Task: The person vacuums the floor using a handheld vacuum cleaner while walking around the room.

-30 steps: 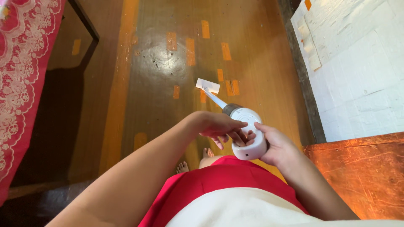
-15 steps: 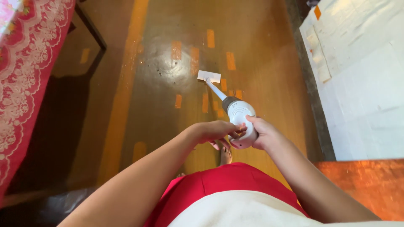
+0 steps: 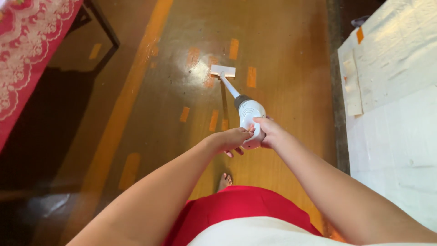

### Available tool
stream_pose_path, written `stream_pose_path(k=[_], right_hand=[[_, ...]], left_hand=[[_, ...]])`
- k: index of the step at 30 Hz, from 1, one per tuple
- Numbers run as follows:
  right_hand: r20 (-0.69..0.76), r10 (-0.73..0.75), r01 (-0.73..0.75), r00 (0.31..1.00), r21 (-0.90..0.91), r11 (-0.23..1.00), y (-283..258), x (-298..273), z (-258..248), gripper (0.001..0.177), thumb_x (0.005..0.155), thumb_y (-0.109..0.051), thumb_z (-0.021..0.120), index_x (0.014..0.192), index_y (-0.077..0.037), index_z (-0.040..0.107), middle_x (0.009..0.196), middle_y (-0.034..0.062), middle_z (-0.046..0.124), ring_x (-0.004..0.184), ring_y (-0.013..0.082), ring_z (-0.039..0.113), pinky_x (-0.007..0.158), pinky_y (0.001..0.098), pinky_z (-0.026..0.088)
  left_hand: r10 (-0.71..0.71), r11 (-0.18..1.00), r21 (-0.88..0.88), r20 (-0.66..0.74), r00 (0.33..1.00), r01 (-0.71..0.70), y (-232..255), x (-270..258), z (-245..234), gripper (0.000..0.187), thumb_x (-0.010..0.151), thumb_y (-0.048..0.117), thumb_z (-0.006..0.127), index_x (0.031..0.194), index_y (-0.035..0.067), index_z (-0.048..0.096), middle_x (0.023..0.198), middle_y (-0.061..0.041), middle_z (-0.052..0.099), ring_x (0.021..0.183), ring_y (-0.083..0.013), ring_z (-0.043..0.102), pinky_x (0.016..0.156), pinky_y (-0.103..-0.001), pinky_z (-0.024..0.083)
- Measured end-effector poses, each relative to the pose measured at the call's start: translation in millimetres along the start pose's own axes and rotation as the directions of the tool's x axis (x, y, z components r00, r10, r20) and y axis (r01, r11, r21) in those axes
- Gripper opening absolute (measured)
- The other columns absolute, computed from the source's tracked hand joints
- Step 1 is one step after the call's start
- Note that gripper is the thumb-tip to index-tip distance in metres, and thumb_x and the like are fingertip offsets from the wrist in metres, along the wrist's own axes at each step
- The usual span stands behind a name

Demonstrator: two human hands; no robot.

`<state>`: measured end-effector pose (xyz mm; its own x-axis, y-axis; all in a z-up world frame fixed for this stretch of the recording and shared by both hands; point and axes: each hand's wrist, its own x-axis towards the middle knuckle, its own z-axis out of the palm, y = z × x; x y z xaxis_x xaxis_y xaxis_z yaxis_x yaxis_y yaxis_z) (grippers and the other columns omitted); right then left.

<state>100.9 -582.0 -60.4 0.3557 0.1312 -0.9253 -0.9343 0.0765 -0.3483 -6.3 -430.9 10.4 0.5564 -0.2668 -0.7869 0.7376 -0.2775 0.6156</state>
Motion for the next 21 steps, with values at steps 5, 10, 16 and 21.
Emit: stream_pose_path(k=[5,10,16,21], right_hand=[[0.015,-0.017,0.018,1.0,-0.067,0.998,-13.6,1.2,-21.5,0.05,0.099,-0.008,0.057,0.141,-0.023,0.036,0.1,0.0172,0.059,0.061,0.0155,0.056,0.05,0.0339,0.052],[0.048,-0.025,0.031,0.999,-0.114,0.993,-5.0,-22.1,-31.4,0.052,0.098,-0.008,0.058,0.142,-0.023,0.035,0.099,0.0137,0.058,0.061,0.0137,0.057,0.051,0.0348,0.051],[0.011,-0.099,0.098,0.995,-0.296,0.95,28.5,-63.2,-32.3,0.066,0.096,-0.007,0.06,0.149,-0.028,0.028,0.099,0.0106,0.06,0.068,0.0154,0.059,0.056,0.0374,0.053],[0.042,-0.139,0.145,0.989,-0.366,0.919,71.1,-121.5,-32.4,0.078,0.095,-0.007,0.059,0.156,-0.031,0.018,0.101,0.0074,0.062,0.07,0.0165,0.06,0.059,0.0378,0.055]], left_hand=[[0.01,0.998,-0.06,-0.051,0.999,-0.013,9.2,16.3,25.2,0.066,0.094,0.061,0.04,0.145,0.018,0.045,0.132,-0.01,0.064,0.088,-0.0221,0.074,0.066,-0.041,0.057],[0.032,0.99,-0.134,-0.064,0.997,-0.04,0.4,14.1,31.6,0.066,0.096,0.062,0.038,0.136,0.013,0.056,0.129,-0.004,0.067,0.076,-0.022,0.067,0.063,-0.039,0.054],[-0.059,0.971,-0.236,-0.034,0.998,0.049,-21.5,3.7,43.5,0.066,0.099,0.059,0.029,0.13,0.014,0.066,0.12,-0.005,0.074,0.07,-0.0202,0.053,0.064,-0.04,0.056],[-0.09,0.962,-0.255,0.025,0.996,0.093,-39.4,-38.6,69.1,0.085,0.099,0.067,0.018,0.118,0.007,0.076,0.114,-0.011,0.074,0.073,-0.0215,0.047,0.069,-0.044,0.055]])
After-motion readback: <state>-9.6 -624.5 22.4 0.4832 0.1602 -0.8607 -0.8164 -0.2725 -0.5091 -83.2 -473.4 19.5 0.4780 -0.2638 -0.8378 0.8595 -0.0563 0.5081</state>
